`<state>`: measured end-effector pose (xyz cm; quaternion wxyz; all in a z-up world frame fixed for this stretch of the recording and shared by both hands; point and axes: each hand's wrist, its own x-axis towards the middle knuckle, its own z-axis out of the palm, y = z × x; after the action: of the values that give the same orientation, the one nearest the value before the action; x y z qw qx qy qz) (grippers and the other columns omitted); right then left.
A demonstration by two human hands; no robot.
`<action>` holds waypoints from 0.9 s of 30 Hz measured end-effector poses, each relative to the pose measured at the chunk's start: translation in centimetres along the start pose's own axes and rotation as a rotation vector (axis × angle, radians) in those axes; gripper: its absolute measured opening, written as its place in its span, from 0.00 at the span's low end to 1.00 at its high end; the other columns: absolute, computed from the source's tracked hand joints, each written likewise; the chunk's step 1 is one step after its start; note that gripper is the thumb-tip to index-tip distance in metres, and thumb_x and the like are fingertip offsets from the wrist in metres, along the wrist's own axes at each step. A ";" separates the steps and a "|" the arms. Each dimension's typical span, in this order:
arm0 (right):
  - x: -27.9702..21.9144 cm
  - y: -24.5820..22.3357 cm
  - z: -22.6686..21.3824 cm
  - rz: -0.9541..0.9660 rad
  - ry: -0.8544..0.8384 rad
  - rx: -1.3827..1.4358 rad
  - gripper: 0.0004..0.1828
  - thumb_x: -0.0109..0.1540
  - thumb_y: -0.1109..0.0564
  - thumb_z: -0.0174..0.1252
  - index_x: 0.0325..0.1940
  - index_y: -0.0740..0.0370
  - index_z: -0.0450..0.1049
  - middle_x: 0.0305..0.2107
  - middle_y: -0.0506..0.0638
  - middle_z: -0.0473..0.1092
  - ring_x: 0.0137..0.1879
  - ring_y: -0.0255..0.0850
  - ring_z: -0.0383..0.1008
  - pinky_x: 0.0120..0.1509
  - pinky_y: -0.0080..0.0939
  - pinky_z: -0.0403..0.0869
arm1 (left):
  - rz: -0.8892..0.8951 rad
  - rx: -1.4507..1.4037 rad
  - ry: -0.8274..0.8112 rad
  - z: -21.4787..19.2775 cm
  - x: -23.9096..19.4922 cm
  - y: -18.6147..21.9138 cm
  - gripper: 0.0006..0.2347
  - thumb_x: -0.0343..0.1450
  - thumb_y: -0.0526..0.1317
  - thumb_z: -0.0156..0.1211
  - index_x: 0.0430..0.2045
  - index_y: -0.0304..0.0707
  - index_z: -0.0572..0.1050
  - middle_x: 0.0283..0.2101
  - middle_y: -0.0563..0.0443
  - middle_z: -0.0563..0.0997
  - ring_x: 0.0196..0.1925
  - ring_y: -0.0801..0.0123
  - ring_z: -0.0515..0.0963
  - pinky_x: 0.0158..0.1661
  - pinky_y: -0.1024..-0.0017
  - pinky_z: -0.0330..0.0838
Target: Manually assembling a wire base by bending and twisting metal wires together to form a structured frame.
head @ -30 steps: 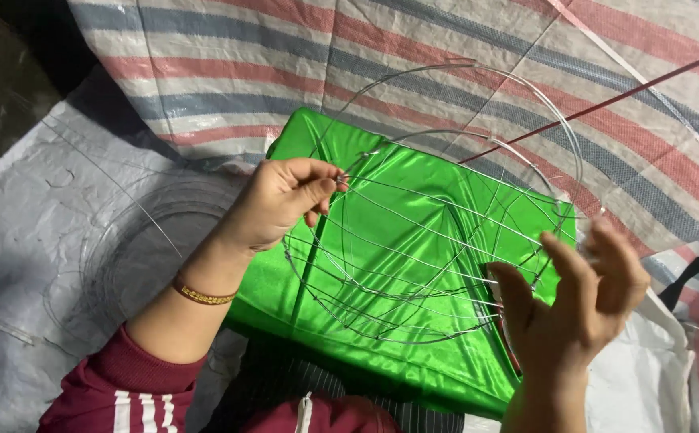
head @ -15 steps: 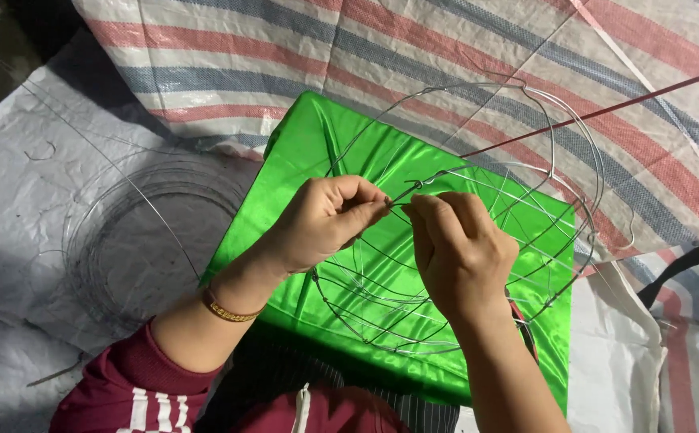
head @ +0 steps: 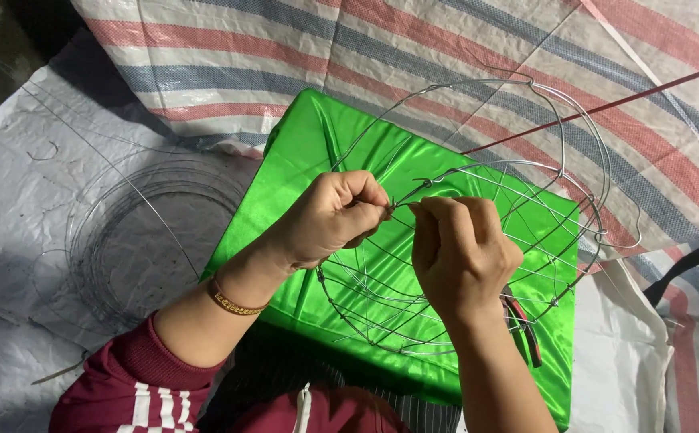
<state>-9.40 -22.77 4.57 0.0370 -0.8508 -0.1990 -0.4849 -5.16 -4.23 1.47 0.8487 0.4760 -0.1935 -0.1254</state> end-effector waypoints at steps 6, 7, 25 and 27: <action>0.5 -0.1 -0.5 -0.025 -0.005 0.014 0.03 0.65 0.55 0.65 0.37 0.51 0.78 0.26 0.47 0.63 0.24 0.42 0.68 0.32 0.35 0.73 | 0.043 0.106 -0.015 0.5 -0.3 0.6 0.03 0.71 0.28 0.58 0.28 0.23 0.76 0.17 0.52 0.69 0.17 0.85 0.67 0.15 0.86 0.57; 0.4 -0.1 -0.4 -0.023 -0.004 0.013 0.03 0.65 0.55 0.65 0.37 0.51 0.78 0.26 0.47 0.63 0.24 0.42 0.68 0.32 0.35 0.73 | 0.042 0.107 -0.017 0.4 -0.2 0.6 0.03 0.71 0.28 0.58 0.28 0.23 0.76 0.17 0.52 0.69 0.17 0.85 0.67 0.15 0.86 0.57; 0.3 -0.6 -0.3 0.009 -0.004 0.005 0.03 0.64 0.56 0.64 0.38 0.53 0.76 0.26 0.47 0.61 0.20 0.42 0.67 0.29 0.37 0.73 | 0.273 0.534 0.024 1.3 -1.1 0.4 0.06 0.74 0.33 0.60 0.26 0.32 0.78 0.22 0.50 0.74 0.22 0.83 0.71 0.20 0.82 0.66; 0.6 -0.7 -0.3 -0.005 -0.023 -0.003 0.03 0.64 0.57 0.64 0.37 0.52 0.75 0.26 0.47 0.61 0.21 0.43 0.67 0.28 0.35 0.72 | 0.348 0.590 0.180 2.1 -1.2 0.3 0.07 0.73 0.31 0.62 0.22 0.32 0.78 0.19 0.50 0.74 0.18 0.83 0.71 0.17 0.83 0.63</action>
<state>-9.63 -22.03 5.18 0.0324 -0.8558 -0.2007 -0.4756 -7.16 -5.17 2.45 0.6970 0.6696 -0.2240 0.1246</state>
